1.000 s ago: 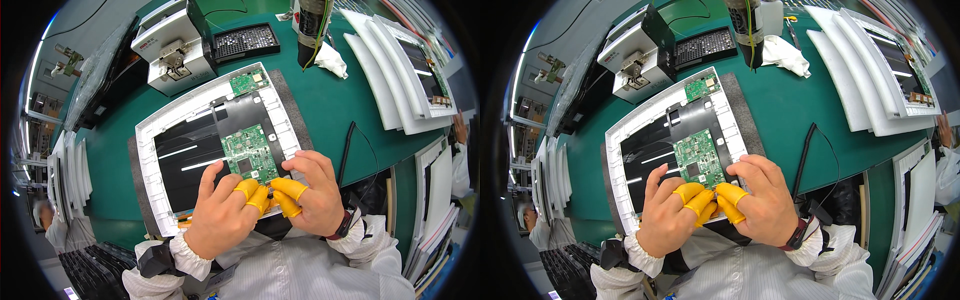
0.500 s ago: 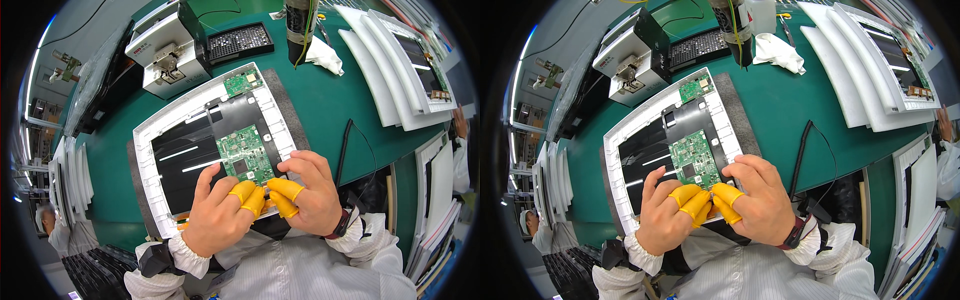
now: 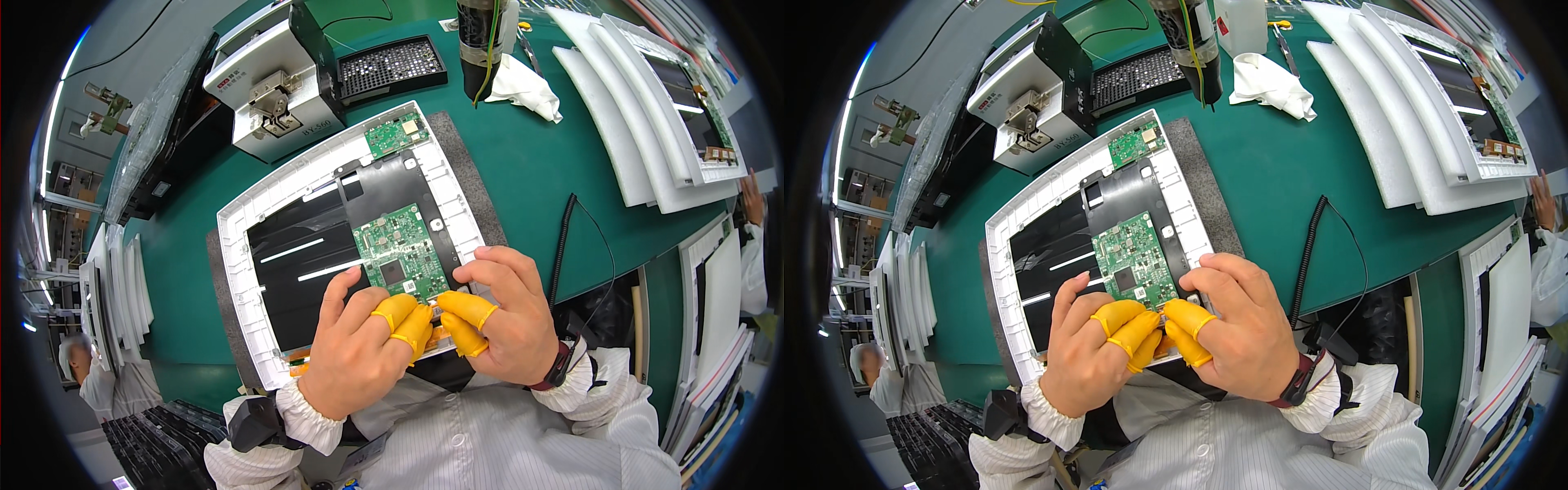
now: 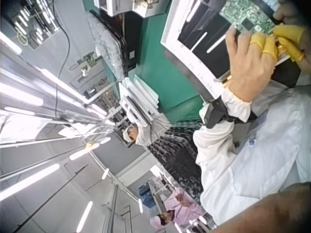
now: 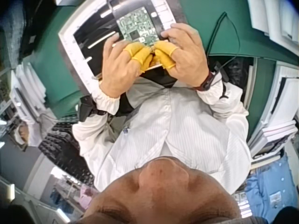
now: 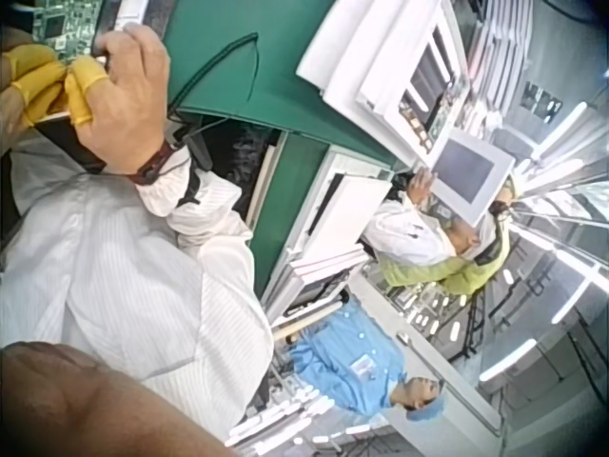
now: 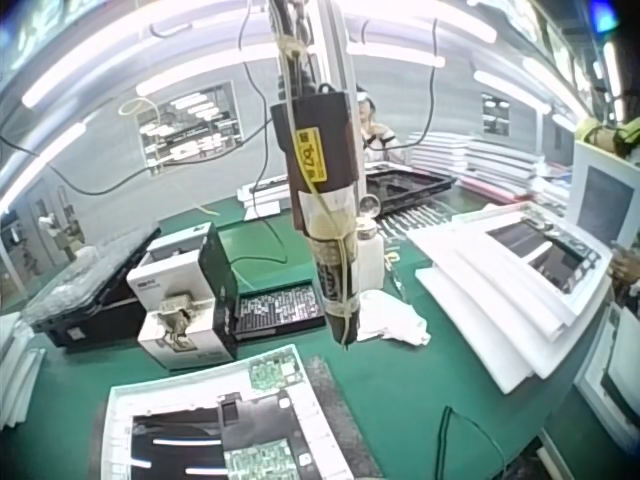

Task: Using an electric screwdriver and hands to assemble components on a printed circuit board within a plastic housing.

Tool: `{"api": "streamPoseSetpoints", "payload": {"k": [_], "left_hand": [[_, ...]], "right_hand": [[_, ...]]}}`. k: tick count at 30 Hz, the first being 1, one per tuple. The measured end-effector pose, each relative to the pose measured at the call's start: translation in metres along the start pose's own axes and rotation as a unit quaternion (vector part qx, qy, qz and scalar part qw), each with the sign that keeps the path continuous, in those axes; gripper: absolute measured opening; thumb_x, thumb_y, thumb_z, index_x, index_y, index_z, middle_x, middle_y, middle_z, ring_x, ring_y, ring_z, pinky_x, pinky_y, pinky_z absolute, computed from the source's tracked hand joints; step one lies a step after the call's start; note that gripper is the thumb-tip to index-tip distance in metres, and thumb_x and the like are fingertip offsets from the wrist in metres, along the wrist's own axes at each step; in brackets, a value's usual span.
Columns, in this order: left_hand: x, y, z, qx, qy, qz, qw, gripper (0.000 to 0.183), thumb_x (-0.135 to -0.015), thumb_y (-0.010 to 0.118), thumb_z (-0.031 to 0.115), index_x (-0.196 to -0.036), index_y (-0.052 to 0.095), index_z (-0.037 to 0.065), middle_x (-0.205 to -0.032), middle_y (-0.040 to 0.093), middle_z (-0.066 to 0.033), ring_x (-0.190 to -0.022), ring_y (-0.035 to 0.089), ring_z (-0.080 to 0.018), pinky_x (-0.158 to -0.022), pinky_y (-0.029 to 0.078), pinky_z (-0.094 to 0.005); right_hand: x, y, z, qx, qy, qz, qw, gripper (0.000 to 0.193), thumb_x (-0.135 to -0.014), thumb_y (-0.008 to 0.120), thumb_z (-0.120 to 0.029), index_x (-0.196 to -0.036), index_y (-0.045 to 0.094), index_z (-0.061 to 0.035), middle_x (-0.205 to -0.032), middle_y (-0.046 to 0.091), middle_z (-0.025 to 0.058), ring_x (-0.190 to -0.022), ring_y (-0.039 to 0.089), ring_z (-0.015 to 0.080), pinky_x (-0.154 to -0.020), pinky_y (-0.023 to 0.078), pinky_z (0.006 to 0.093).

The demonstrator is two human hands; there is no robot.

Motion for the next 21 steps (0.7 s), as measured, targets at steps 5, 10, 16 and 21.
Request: {"api": "streamPoseSetpoints", "payload": {"k": [5,10,16,21], "left_hand": [[0.0009,-0.0002,-0.0029,-0.001,0.009,0.0,1.0,0.018,-0.068,0.076,0.013,-0.084,0.072,0.006,-0.096,0.07,-0.0063,-0.093,0.063,-0.0231,-0.106,0.04,-0.0547],[0.0006,-0.0015,-0.0027,-0.005,0.023,-0.009,1.0,0.025,-0.068,0.079,0.014,-0.092,0.076,0.006,-0.095,0.07,-0.0044,-0.09,0.062,-0.0226,-0.105,0.041,-0.0535],[0.0009,-0.0003,-0.0034,0.0,0.016,0.0,1.0,0.026,-0.068,0.079,0.014,-0.093,0.076,0.007,-0.096,0.07,-0.0045,-0.09,0.063,-0.0225,-0.105,0.041,-0.0533],[0.0003,-0.0004,-0.0029,-0.001,0.022,-0.009,1.0,0.027,-0.069,0.08,0.015,-0.094,0.075,0.007,-0.097,0.069,-0.0041,-0.09,0.062,-0.0224,-0.105,0.041,-0.0531]], "right_hand": [[-0.0011,0.0003,-0.0004,0.004,0.003,-0.005,1.0,0.028,-0.062,0.079,-0.009,-0.088,0.075,-0.0013,-0.112,0.061,0.0106,-0.117,0.055,0.0325,-0.095,0.046,0.042],[-0.0001,0.0003,-0.0003,0.005,-0.002,0.001,1.0,0.028,-0.062,0.079,-0.009,-0.088,0.075,-0.0015,-0.112,0.062,0.0103,-0.117,0.055,0.0324,-0.095,0.046,0.0414],[-0.0004,-0.0001,-0.0004,0.0,-0.002,0.003,1.0,0.027,-0.062,0.079,-0.009,-0.087,0.075,-0.0013,-0.112,0.062,0.0101,-0.117,0.055,0.0324,-0.095,0.047,0.0414],[-0.0001,0.0002,-0.0001,-0.002,0.0,0.001,1.0,0.027,-0.061,0.079,-0.009,-0.087,0.074,-0.001,-0.113,0.062,0.01,-0.117,0.055,0.0324,-0.095,0.047,0.042]]}}
Point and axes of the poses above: each hand's wrist, its own x-axis away from the middle knuckle, its own y-axis out of the palm, z = x × y, the point moved 4 cm from there along -x, towards the middle knuckle
